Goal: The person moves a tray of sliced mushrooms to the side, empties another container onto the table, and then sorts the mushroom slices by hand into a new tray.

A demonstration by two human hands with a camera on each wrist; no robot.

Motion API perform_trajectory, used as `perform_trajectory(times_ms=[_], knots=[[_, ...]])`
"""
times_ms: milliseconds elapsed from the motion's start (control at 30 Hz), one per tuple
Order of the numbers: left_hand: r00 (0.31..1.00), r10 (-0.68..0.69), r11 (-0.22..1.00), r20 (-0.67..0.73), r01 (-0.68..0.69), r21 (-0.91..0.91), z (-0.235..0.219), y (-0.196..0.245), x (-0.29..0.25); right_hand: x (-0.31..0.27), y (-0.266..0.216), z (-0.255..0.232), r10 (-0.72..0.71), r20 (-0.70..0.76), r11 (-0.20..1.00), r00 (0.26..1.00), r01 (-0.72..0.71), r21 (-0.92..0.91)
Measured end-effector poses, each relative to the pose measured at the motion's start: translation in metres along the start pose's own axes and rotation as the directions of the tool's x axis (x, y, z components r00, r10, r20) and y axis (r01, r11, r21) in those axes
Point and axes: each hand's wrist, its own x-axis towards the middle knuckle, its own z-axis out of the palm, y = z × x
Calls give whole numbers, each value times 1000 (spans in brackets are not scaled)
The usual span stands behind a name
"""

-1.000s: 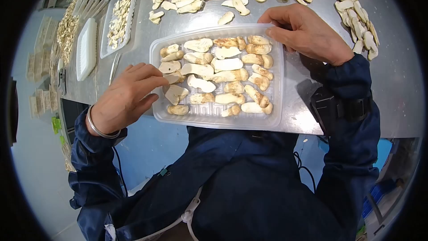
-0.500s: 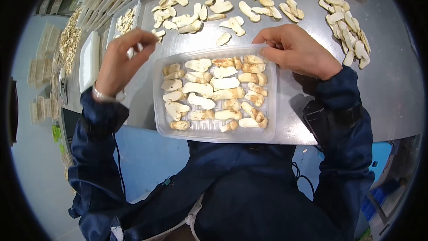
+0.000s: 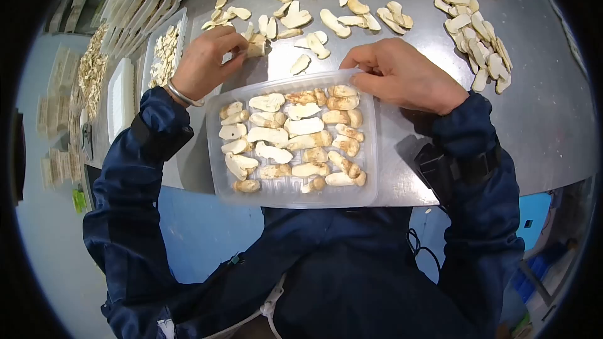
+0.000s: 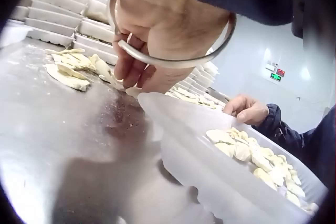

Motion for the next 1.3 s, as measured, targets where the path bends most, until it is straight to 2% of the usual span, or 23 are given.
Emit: perform_trajectory(times_ms=[133, 233, 300, 333, 400, 433, 467, 500, 567, 633, 767, 867, 967, 1067, 1133, 1167, 1233, 1300], knots=[[998, -69, 993, 4, 69, -98, 4, -6, -3, 0, 4, 2, -5, 10, 1000, 1000, 5, 18], [999, -52, 982, 5, 52, -180, -6, -3, -6, 2, 8, 3, -19, 29, 997, 999, 17, 70], [995, -94, 973, 33, 99, -209, -30, 22, -18, 1, 11, 5, -40, 12, 996, 999, 39, 76], [992, -114, 969, 55, 123, -213, -43, 41, -27, 2, 11, 0, -8, 88, 999, 996, 4, 49], [983, -132, 932, 127, 166, -322, -54, 87, -54, 2, 13, 1, -21, 81, 998, 996, 16, 59], [978, -87, 935, 188, 145, -324, -56, 105, -65, 2, 13, 1, -28, 80, 998, 996, 23, 60], [982, -23, 952, 189, 79, -295, -54, 121, -73, 3, 10, 2, 13, 80, 999, 997, -16, 36], [970, -16, 955, 243, 87, -284, -52, 132, -81, 3, 11, 3, -12, 61, 999, 998, 10, 35], [980, 25, 957, 199, 33, -287, -43, 146, -87, 3, 14, 4, -65, 17, 998, 998, 65, 28], [985, 33, 967, 167, 11, -256, -33, 151, -89, 2, 12, 2, -27, 51, 999, 998, 25, 28], [982, 68, 974, 177, -27, -226, -26, 153, -86, 2, 13, 0, -18, 69, 1000, 997, 16, 21], [976, 64, 955, 206, 0, -297, -30, 154, -84, 1, 12, 0, -8, 62, 1000, 998, 9, -22], [961, 20, 908, 276, 98, -408, -39, 145, -84, 1, 15, 3, -49, -1, 999, 999, 49, -6], [975, -33, 915, 221, 119, -387, -46, 136, -77, 2, 16, 2, -75, 6, 997, 997, 74, 35], [982, -62, 933, 180, 121, -339, -49, 126, -66, 0, 9, 2, -41, 3, 998, 999, 41, 47], [992, -74, 941, 101, 103, -323, -47, 115, -59, -1, 4, 2, -25, -2, 998, 1000, 25, 51], [981, -187, 946, 50, 194, -261, -46, 87, -40, -2, -1, 0, -18, -2, 1000, 1000, 18, 24], [971, -237, 922, 31, 235, -309, -45, 63, -20, 0, 2, -1, -48, 5, 999, 999, 49, -21]])
